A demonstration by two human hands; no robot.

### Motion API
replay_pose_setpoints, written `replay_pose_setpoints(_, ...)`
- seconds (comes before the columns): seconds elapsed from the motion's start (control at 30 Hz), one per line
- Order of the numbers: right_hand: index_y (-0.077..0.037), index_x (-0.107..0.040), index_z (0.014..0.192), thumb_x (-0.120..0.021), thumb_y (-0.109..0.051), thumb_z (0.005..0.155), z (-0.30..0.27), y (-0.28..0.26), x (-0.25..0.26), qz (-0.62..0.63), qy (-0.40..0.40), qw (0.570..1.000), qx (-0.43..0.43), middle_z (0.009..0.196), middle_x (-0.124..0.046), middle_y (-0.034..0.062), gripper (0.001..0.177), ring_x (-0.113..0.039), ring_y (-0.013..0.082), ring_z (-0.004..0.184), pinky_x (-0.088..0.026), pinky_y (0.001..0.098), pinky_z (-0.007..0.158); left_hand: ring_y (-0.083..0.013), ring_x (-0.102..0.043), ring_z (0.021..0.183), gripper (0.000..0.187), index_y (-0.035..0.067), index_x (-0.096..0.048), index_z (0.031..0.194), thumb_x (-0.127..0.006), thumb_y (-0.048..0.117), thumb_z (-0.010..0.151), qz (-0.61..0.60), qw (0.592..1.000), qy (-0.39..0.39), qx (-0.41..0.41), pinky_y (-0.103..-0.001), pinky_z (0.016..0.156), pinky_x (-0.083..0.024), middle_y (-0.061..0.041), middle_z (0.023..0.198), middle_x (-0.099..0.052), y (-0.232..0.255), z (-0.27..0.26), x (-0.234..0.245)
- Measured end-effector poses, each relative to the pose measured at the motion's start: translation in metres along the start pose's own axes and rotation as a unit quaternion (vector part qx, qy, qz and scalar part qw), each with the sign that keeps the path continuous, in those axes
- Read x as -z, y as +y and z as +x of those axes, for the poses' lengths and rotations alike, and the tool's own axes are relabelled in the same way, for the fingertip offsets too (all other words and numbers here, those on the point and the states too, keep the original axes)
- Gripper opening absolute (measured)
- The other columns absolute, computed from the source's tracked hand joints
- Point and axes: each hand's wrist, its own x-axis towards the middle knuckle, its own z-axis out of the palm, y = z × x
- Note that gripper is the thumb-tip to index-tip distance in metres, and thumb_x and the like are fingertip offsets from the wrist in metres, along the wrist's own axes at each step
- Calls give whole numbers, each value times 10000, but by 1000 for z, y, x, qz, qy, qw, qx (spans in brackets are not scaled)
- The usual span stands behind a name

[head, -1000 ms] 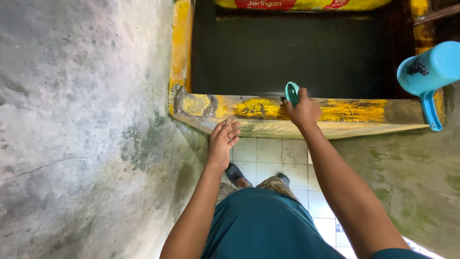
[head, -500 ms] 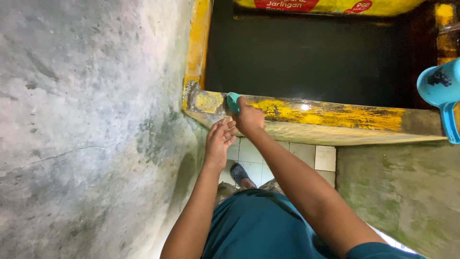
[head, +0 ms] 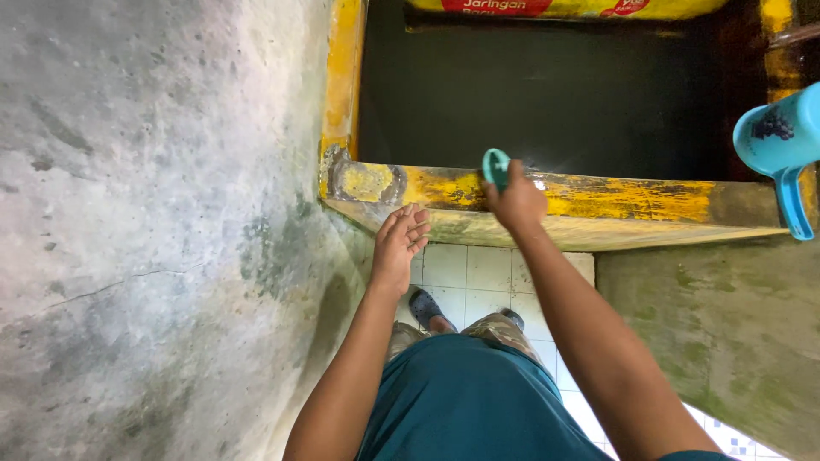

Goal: The person picks up a blue dipper and a green brush, then sets the dipper on the edge of a water tank. They proceed to scrub the yellow-painted concrete rim of the tank with the brush, occasionally dipping it into the water.

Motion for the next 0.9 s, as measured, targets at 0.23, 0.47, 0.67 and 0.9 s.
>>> replay_pose_setpoints(0.23,-128,-468,1200,-734,-422,914,-1,-5,-5,-11,52,998,19,888,-729,188,488,-711,413,735,-533,537,592,-175,-623,1054,438,108,-609,1272,-611,431,976,-2,1000,9,-1,-378,967,-470,-35,1166,-676,5,-5,16)
replay_pose_setpoints(0.47,-128,-437,1272,-690,-478,939,-16,-115,-41,-2,-55,996,68,894,-733,215,546,-717,435,780,-550,568,660,-175,-622,1073,477,110,-607,1292,-609,449,957,-9,999,45,-18,-376,975,-457,-29,1191,-683,16,-23,47)
replay_pose_setpoints(0.67,-168,-431,1300,-704,-479,879,-27,-188,-69,-4,-96,990,102,966,-736,191,591,-723,423,844,-560,563,662,-185,-622,1091,514,102,-601,1326,-616,451,949,-19,997,69,-26,-383,988,-455,-34,1199,-684,19,-26,67)
replay_pose_setpoints(0.9,-177,-450,1268,-708,-550,899,-24,-154,-40,-18,-99,992,77,937,-735,194,585,-726,406,822,-558,542,658,-183,-619,1089,501,105,-600,1323,-614,438,948,-28,997,59,-31,-381,983,-457,-28,1207,-685,17,-20,72)
